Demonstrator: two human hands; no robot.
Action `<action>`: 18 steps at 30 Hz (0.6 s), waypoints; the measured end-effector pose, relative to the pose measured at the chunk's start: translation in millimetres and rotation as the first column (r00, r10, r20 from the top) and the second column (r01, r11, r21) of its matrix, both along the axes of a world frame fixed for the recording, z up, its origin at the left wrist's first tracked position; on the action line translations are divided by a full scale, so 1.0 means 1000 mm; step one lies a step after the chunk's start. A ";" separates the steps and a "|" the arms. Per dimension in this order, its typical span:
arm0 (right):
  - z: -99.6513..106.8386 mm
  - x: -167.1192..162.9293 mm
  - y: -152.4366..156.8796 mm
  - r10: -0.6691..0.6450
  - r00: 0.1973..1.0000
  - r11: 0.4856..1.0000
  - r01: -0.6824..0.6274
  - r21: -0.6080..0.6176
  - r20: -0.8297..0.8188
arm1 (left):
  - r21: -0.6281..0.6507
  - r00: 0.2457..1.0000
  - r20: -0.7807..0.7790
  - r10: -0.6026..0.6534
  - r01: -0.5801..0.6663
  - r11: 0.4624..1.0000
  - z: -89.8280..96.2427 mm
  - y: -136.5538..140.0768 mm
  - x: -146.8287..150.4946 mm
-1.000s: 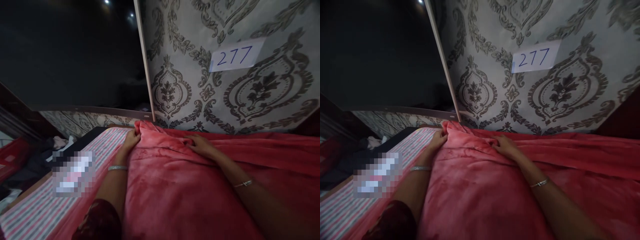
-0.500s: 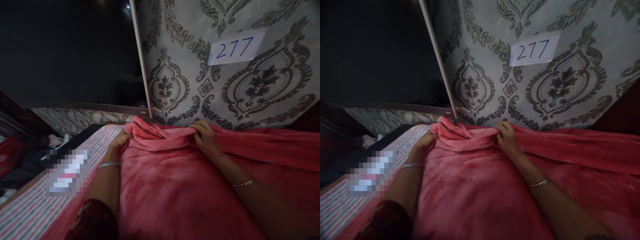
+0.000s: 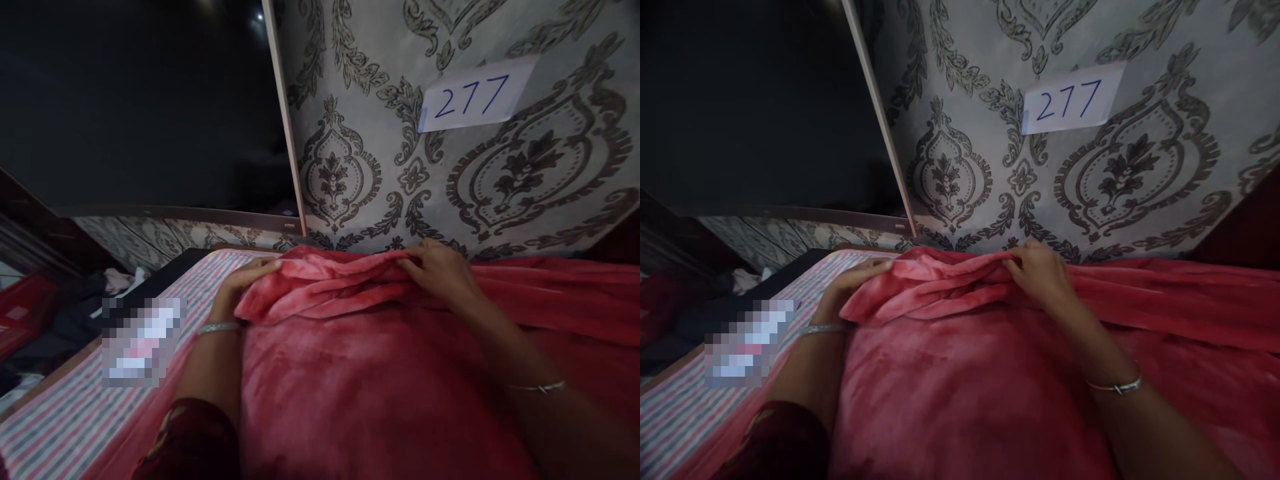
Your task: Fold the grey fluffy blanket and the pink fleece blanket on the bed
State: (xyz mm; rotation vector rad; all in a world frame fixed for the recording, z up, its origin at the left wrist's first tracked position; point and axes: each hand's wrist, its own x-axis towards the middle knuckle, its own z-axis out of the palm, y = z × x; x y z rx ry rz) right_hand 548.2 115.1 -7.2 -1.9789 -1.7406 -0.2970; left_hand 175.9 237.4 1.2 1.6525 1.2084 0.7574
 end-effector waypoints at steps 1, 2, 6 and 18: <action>0.002 0.003 0.000 -0.002 1.000 0.999 0.002 -0.044 -0.004 | -0.009 0.997 -0.023 -0.078 0.078 0.997 0.004 0.003 0.005; 0.006 0.005 -0.001 0.016 1.000 0.995 -0.019 -0.098 -0.024 | -0.024 0.987 -0.046 -0.153 0.152 0.988 0.007 0.006 0.010; 0.034 0.005 -0.016 0.317 0.914 0.893 -0.378 -0.243 -0.254 | -0.077 0.954 -0.086 -0.286 0.279 0.957 0.007 0.017 0.012; 0.001 0.029 0.000 0.229 0.920 0.924 -0.308 -0.225 -0.316 | 0.211 0.989 -0.034 0.143 -0.133 0.968 -0.030 0.046 0.006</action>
